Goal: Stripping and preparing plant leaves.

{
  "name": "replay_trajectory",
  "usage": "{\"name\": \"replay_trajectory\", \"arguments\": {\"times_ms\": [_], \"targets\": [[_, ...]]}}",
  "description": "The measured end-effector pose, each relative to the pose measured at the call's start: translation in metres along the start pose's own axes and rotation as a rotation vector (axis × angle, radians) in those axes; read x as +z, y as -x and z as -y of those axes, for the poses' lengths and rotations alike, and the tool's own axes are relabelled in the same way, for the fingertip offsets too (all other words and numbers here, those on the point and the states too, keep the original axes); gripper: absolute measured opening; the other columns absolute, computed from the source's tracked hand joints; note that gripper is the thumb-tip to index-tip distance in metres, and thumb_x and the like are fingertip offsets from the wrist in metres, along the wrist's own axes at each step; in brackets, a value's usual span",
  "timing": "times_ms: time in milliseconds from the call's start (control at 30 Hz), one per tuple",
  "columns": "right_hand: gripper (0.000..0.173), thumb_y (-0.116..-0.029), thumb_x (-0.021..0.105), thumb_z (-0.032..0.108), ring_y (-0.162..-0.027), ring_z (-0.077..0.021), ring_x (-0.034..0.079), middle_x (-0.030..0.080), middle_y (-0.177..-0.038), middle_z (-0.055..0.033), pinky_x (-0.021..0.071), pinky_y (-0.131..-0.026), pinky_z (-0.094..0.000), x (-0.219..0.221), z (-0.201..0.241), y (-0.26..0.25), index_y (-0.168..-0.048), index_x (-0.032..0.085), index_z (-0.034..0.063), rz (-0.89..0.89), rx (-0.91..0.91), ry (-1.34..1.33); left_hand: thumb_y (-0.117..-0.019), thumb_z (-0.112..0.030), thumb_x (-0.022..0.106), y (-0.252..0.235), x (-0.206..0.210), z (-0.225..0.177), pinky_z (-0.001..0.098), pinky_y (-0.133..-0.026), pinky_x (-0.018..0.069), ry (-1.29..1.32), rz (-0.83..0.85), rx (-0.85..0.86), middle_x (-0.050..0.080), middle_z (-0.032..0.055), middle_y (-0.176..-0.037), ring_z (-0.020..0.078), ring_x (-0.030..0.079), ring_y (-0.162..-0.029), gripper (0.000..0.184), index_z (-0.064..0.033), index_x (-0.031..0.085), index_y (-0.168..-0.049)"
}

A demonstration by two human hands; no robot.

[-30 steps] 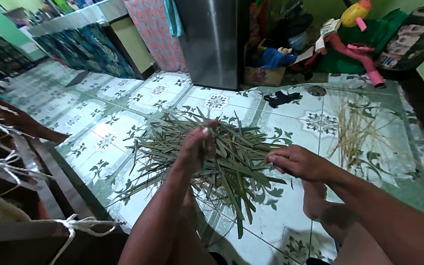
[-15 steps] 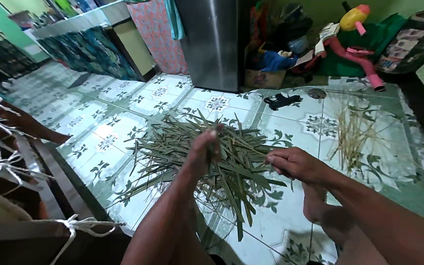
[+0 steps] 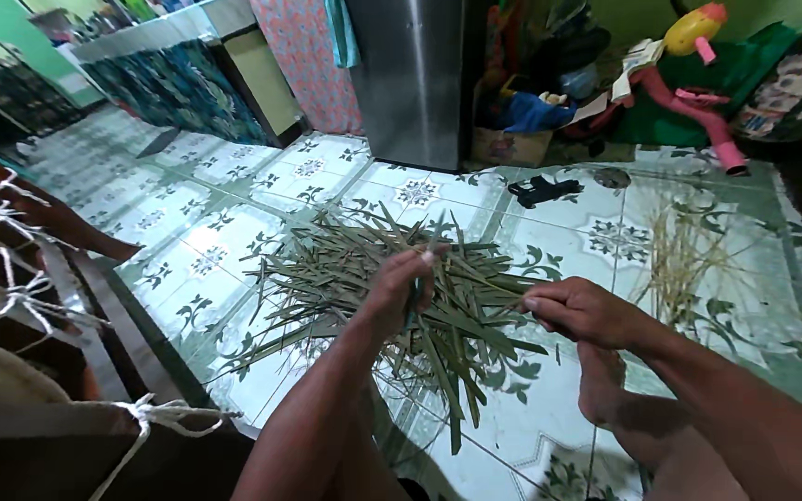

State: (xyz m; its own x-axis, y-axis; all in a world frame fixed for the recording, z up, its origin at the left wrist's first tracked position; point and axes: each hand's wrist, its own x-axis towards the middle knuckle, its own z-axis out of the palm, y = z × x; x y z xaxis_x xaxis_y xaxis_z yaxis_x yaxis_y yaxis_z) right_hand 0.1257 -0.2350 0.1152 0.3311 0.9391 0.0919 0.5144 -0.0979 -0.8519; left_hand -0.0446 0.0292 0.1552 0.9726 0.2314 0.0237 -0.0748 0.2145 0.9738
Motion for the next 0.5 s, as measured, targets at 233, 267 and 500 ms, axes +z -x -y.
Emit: {"name": "replay_trajectory", "arguments": {"times_ms": [233, 267, 500], "targets": [[0.030, -0.1043, 0.047, 0.025, -0.050, 0.0031, 0.048, 0.055, -0.065, 0.0093, 0.0417, -0.047, -0.0158, -0.014, -0.012, 0.013, -0.095, 0.071, 0.0106, -0.016, 0.036, -0.030, -0.1041, -0.038, 0.043, 0.005, -0.052, -0.038, 0.0186, -0.044, 0.0446, 0.067, -0.180, 0.253, 0.048, -0.0099, -0.057, 0.0016, 0.045, -0.042, 0.038, -0.0181, 0.063, -0.130], [0.030, -0.1043, 0.047, 0.026, -0.051, 0.0024, 0.048, 0.055, -0.066, 0.0087, 0.0422, -0.048, -0.0165, -0.016, -0.015, 0.014, -0.095, 0.071, 0.0110, -0.009, 0.042, -0.020, -0.1047, -0.038, 0.041, 0.006, -0.057, -0.039, 0.0185, -0.044, 0.0439, 0.095, -0.189, 0.272, 0.048, -0.0100, -0.057, 0.0016, 0.044, -0.042, 0.038, -0.0193, 0.064, -0.129], [0.031, -0.1019, 0.047, 0.026, -0.052, 0.0015, 0.044, 0.057, -0.072, 0.0082, 0.0377, -0.048, -0.0175, -0.037, -0.043, 0.016, -0.095, 0.074, 0.0131, 0.017, 0.082, 0.021, -0.1085, -0.034, 0.031, 0.015, -0.078, -0.056, 0.0170, -0.044, 0.0445, 0.202, -0.283, 0.395, 0.050, -0.0107, -0.057, 0.0005, 0.046, -0.043, 0.040, -0.0195, 0.064, -0.125]]}}
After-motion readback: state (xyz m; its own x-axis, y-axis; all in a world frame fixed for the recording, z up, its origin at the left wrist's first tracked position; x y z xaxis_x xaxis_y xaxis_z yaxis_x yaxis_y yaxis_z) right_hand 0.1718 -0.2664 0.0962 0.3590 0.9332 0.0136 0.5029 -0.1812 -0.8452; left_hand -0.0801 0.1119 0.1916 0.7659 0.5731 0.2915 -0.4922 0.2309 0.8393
